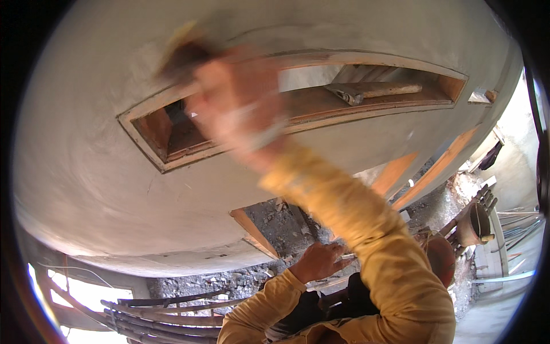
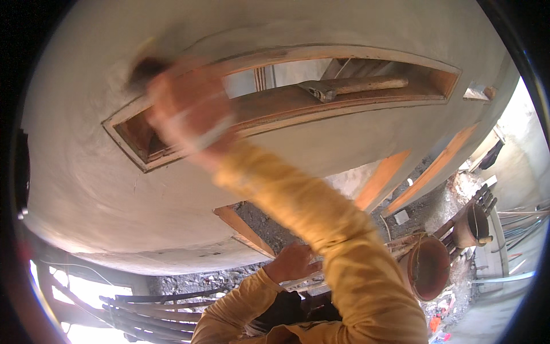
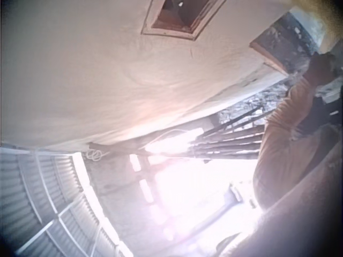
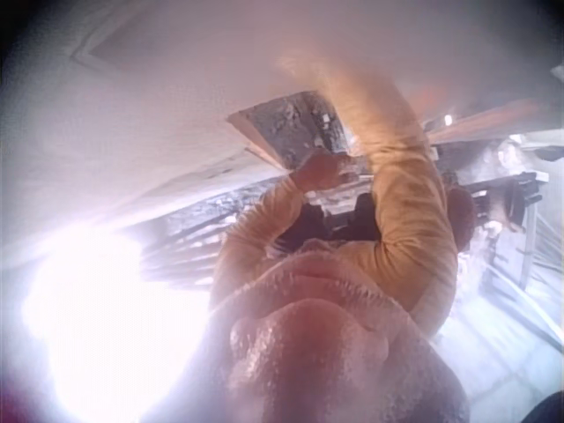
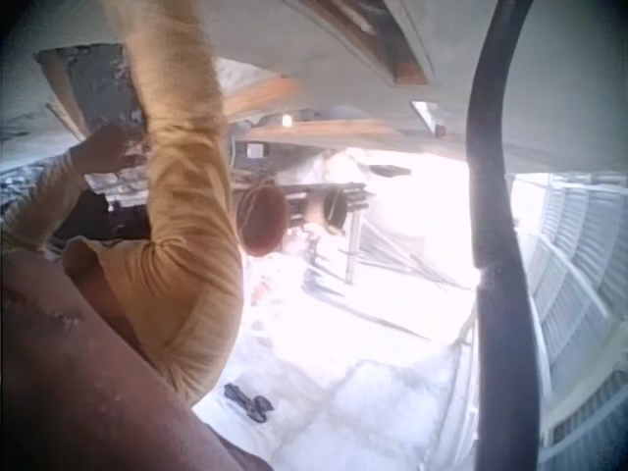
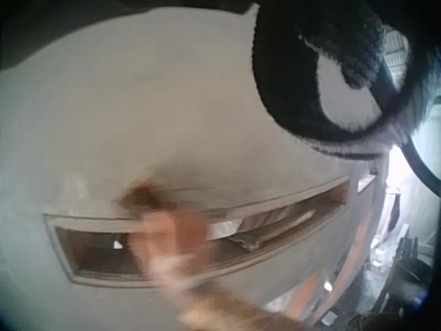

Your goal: The person applies plaster to a ceiling using a trowel and a sponge. They repeatedly scoop plaster from a bucket, spread it onto the ceiling surface, and smooth the area with a sponge.

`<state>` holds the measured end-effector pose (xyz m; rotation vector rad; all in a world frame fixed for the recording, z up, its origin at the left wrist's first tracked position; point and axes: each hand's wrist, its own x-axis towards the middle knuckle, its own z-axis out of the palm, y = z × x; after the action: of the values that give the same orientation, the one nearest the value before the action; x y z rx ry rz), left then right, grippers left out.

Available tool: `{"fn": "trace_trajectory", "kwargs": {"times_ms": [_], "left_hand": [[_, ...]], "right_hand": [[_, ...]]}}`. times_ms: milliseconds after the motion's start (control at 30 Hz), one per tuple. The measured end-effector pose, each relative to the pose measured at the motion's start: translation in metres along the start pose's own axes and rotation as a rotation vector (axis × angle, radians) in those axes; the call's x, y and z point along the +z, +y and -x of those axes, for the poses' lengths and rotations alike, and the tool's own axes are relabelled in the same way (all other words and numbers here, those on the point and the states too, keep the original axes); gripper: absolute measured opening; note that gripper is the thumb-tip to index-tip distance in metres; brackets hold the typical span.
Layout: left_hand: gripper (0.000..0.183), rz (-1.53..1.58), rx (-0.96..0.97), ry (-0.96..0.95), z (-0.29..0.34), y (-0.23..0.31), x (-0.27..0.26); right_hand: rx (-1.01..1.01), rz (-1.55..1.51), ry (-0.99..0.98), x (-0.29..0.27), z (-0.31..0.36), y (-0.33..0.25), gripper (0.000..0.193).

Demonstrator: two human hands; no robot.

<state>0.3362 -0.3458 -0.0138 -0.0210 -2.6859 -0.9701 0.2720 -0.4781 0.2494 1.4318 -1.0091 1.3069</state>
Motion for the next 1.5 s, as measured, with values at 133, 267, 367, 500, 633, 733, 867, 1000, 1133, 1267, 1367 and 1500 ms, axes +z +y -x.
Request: {"fn": "trace_trajectory", "kwargs": {"times_ms": [133,267,367,500,633,733,867,1000,1133,1267,1367,1500], "left_hand": [[0.047,0.075,-0.01,-0.09,0.009,0.007,-0.018],[0.048,0.055,-0.007,-0.168,0.009,0.004,-0.014],[0.046,0.067,0.02,-0.054,0.015,-0.004,-0.009],[0.048,0.122,-0.046,-0.134,0.015,0.001,-0.025],[0.048,0.101,-0.019,-0.053,0.021,0.001,-0.032],[0.049,0.137,0.015,0.027,0.027,-0.004,-0.025],[0.047,0.145,-0.015,-0.049,0.022,-0.006,-0.034],[0.047,0.146,0.013,-0.024,0.027,-0.015,-0.03],[0.047,0.144,0.005,-0.003,0.034,-0.015,-0.03],[0.045,0.17,0.07,0.067,0.02,-0.013,-0.014],[0.044,0.097,-0.017,0.058,0.028,-0.027,-0.016],[0.042,0.108,0.065,0.043,0.01,-0.019,-0.011]], "right_hand": [[0.137,0.496,0.184,-0.095,0.026,0.14,0.034],[0.49,0.137,0.437,-0.139,0.01,0.159,0.039],[0.272,0.199,0.119,-0.063,0.006,0.071,0.042],[-0.251,-0.035,-0.028,0.04,-0.02,-0.035,0.031],[-0.4,0.021,0.005,0.057,-0.047,-0.018,0.028],[0.031,0.417,-0.047,-0.006,-0.102,0.073,0.043],[-0.16,0.101,-0.076,0.011,-0.083,0.01,0.032],[-0.527,-0.024,-0.237,0.072,-0.037,-0.055,0.02],[-0.308,0.13,-0.207,0.053,-0.082,-0.032,0.023],[-0.099,-0.006,-0.11,0.022,-0.084,0.003,0.02],[-0.192,-0.008,0.0,0.044,-0.043,-0.013,0.024],[-0.152,0.147,0.025,0.007,-0.011,0.029,0.035]]}}
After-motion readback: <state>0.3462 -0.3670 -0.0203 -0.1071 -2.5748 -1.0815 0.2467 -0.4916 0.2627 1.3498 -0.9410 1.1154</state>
